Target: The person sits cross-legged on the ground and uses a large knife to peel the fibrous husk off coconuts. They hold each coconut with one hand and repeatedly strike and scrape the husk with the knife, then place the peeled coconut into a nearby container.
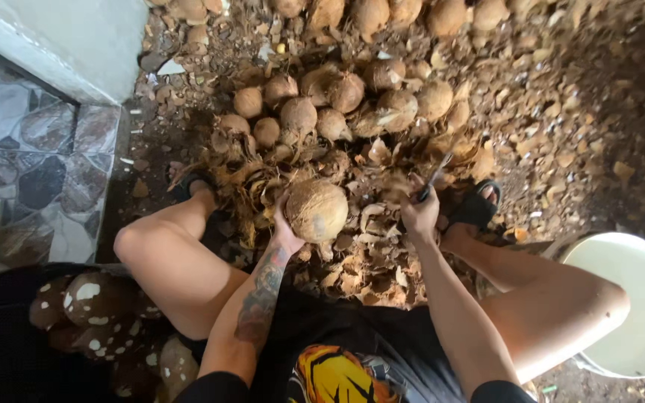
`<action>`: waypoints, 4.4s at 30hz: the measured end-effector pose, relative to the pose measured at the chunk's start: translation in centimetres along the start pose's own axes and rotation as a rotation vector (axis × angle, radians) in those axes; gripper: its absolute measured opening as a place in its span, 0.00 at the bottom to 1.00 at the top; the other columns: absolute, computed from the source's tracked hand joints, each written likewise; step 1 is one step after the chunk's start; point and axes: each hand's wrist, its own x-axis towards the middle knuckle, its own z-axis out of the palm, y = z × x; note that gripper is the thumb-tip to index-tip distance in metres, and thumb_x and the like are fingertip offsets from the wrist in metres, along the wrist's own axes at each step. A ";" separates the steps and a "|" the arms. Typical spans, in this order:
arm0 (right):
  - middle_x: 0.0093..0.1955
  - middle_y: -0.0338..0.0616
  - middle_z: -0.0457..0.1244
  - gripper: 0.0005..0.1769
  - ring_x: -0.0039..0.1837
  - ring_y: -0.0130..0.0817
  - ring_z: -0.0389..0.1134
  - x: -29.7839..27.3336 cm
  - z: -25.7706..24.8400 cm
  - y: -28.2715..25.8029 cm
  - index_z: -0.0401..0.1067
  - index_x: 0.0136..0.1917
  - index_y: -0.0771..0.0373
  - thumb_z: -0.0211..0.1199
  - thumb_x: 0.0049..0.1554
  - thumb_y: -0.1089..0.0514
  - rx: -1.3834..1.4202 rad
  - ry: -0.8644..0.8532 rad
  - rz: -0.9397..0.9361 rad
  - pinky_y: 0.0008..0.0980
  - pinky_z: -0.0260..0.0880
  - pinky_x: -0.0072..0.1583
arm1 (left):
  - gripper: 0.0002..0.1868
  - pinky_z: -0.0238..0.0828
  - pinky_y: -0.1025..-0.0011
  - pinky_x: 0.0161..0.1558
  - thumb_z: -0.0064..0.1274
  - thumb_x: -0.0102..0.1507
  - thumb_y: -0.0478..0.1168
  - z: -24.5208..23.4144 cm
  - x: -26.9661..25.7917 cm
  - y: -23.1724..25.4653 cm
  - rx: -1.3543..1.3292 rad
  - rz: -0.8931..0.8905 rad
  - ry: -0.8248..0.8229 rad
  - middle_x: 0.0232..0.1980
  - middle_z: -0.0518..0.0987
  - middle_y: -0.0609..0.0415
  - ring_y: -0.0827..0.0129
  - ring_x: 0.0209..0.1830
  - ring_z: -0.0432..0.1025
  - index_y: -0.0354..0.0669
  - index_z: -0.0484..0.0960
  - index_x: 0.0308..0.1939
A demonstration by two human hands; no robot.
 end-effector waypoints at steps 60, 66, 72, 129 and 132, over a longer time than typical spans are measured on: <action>0.42 0.63 0.72 0.11 0.35 0.41 0.74 -10.3 -3.9 -14.2 0.67 0.38 0.67 0.69 0.55 0.72 0.385 -0.545 -0.259 0.39 0.74 0.42 | 0.19 0.82 0.58 0.53 0.67 0.58 0.56 0.2 0.2 3.1 -0.057 0.246 -0.047 0.52 0.88 0.49 0.55 0.50 0.83 0.49 0.89 0.45; 0.35 0.41 0.73 0.05 0.30 0.30 0.74 -12.3 -8.1 -17.9 0.79 0.38 0.58 0.66 0.56 0.58 0.354 -0.705 -0.600 0.20 0.74 0.38 | 0.27 0.76 0.42 0.59 0.70 0.56 0.58 -2.3 2.5 1.0 -0.064 0.116 -0.011 0.56 0.86 0.43 0.44 0.55 0.80 0.47 0.86 0.51; 0.31 0.46 0.66 0.07 0.27 0.40 0.68 -12.5 -4.1 -3.2 0.68 0.34 0.60 0.63 0.50 0.57 0.356 -0.802 -0.129 0.33 0.69 0.34 | 0.28 0.77 0.48 0.61 0.70 0.52 0.56 2.6 -4.0 1.5 0.044 0.166 0.051 0.54 0.88 0.50 0.52 0.55 0.82 0.50 0.88 0.53; 0.18 0.42 0.59 0.09 0.23 0.42 0.64 -16.0 -6.7 -9.6 0.69 0.25 0.58 0.64 0.45 0.64 0.034 -1.004 -0.196 0.36 0.60 0.28 | 0.43 0.71 0.49 0.57 0.74 0.52 0.47 -1.4 1.2 0.0 0.112 0.145 -0.031 0.60 0.77 0.40 0.46 0.58 0.74 0.43 0.71 0.67; 0.27 0.40 0.64 0.07 0.27 0.39 0.67 -17.5 -6.4 -6.4 0.72 0.35 0.56 0.62 0.54 0.55 0.367 -0.752 -0.874 0.36 0.69 0.32 | 0.40 0.73 0.56 0.59 0.76 0.50 0.50 -0.2 -0.1 0.3 0.163 0.185 -0.043 0.57 0.79 0.36 0.50 0.56 0.77 0.39 0.74 0.61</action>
